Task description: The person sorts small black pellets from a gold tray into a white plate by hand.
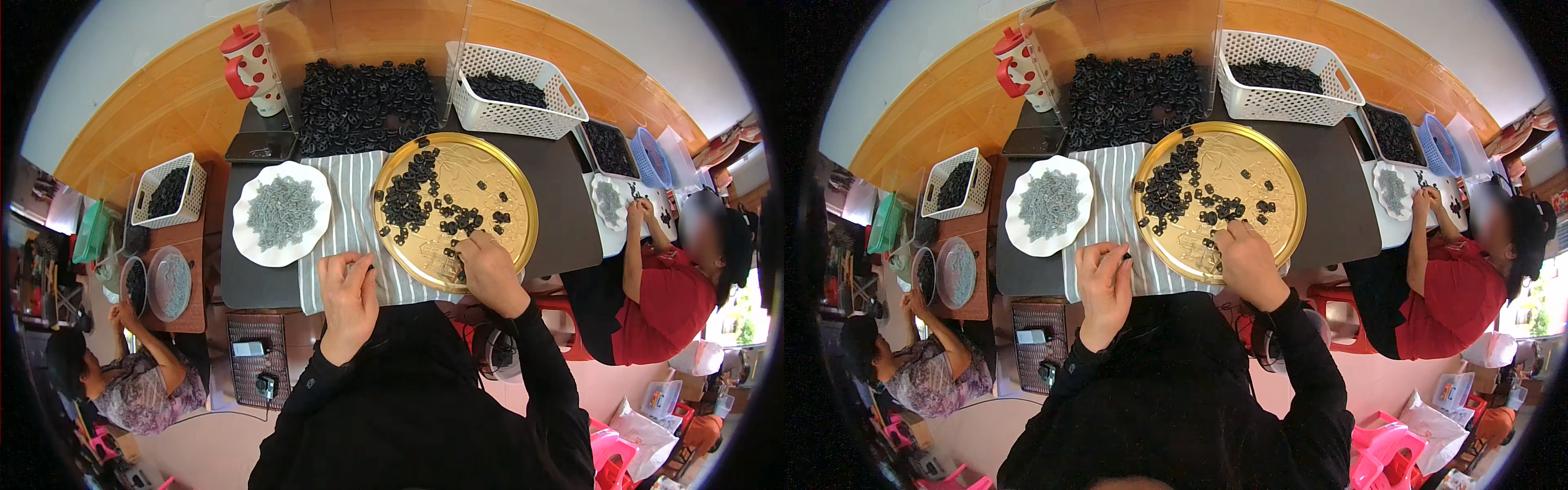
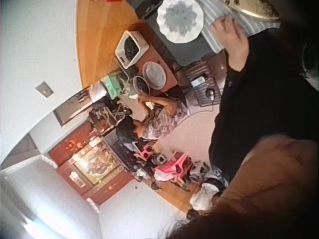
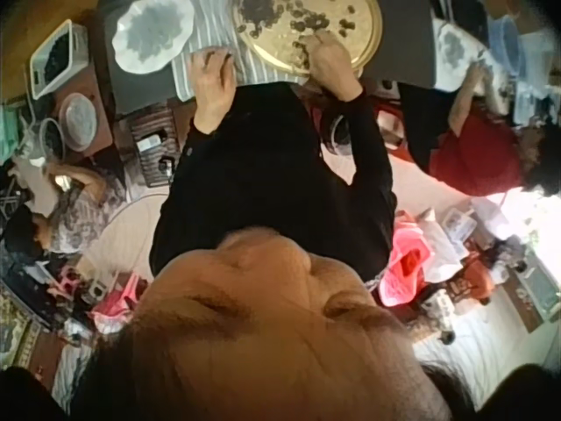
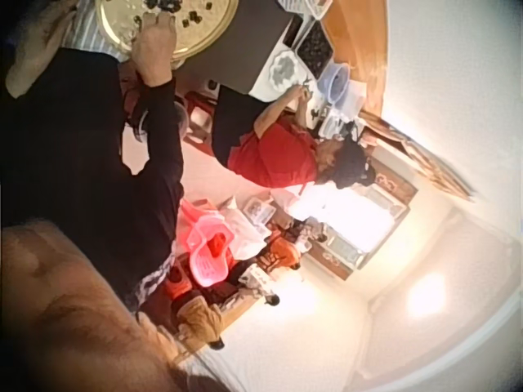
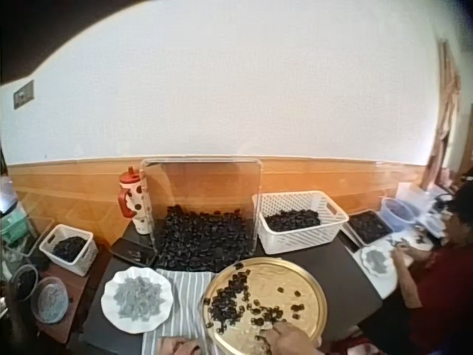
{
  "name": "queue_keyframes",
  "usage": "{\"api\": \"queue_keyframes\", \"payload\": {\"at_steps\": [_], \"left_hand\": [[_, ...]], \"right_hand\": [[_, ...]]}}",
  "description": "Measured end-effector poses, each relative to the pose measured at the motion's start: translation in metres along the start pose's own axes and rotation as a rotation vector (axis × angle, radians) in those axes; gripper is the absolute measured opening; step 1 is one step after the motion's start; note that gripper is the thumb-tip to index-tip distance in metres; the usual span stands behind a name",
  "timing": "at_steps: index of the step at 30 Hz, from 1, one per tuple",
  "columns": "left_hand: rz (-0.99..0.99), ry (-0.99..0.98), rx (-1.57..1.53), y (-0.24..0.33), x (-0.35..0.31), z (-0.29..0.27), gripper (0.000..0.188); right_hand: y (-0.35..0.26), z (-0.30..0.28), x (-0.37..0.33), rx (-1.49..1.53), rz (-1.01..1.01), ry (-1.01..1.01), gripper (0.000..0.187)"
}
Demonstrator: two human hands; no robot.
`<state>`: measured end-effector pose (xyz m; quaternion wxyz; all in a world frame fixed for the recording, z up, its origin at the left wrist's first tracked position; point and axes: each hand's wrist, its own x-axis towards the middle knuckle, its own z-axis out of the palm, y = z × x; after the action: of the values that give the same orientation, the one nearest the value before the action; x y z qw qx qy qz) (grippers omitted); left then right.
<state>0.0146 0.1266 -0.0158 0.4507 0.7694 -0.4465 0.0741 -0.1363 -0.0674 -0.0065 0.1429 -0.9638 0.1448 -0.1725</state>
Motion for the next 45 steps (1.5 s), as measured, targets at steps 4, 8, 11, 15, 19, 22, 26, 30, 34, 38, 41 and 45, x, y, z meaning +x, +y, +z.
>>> {"api": "queue_keyframes", "payload": {"at_steps": [4, 8, 11, 15, 19, 22, 26, 30, 34, 38, 41, 45], "left_hand": [[0.008, 0.006, -0.032, 0.007, -0.002, -0.003, 0.020], [0.056, 0.000, -0.079, 0.018, -0.005, -0.001, 0.020], [0.083, -0.045, -0.150, 0.023, -0.009, 0.001, 0.020], [0.078, -0.061, -0.204, 0.027, -0.011, 0.003, 0.019], [0.093, -0.083, -0.253, 0.033, -0.011, 0.002, 0.019], [0.088, -0.091, -0.279, 0.032, -0.013, 0.005, 0.018], [0.084, -0.123, -0.389, 0.028, -0.017, 0.005, 0.018], [-0.094, -0.192, -0.687, 0.030, -0.020, 0.001, 0.021], [-0.258, -0.271, -0.940, 0.027, -0.024, 0.001, 0.026], [-0.260, -0.111, -0.921, 0.018, -0.034, 0.002, 0.023], [-0.250, -0.072, -0.874, 0.015, -0.034, -0.001, 0.019], [-0.335, -0.081, -0.953, 0.005, -0.034, -0.006, 0.015]], "right_hand": [[-0.004, -0.004, -0.004, -0.043, -0.037, 0.017, 0.007], [-0.004, 0.002, -0.008, -0.030, 0.011, -0.006, 0.008], [-0.003, 0.001, -0.006, 0.068, 0.090, -0.026, 0.012], [-0.001, -0.002, -0.003, 0.084, 0.101, -0.078, 0.015], [-0.001, -0.003, -0.003, 0.071, 0.093, -0.048, 0.015], [0.005, 0.003, -0.006, 0.111, 0.113, -0.023, 0.013], [-0.008, -0.009, -0.008, 0.566, 0.157, 0.151, 0.010], [-0.052, -0.021, -0.018, 1.179, 0.475, 0.145, 0.007], [-0.087, 0.007, -0.024, 1.543, 0.464, 0.280, 0.006], [-0.104, 0.038, -0.023, 1.615, 0.401, 0.350, 0.006], [-0.109, 0.042, -0.020, 1.630, 0.418, 0.291, 0.006], [-0.102, 0.024, -0.010, 1.073, 0.256, 0.278, 0.007]]}}
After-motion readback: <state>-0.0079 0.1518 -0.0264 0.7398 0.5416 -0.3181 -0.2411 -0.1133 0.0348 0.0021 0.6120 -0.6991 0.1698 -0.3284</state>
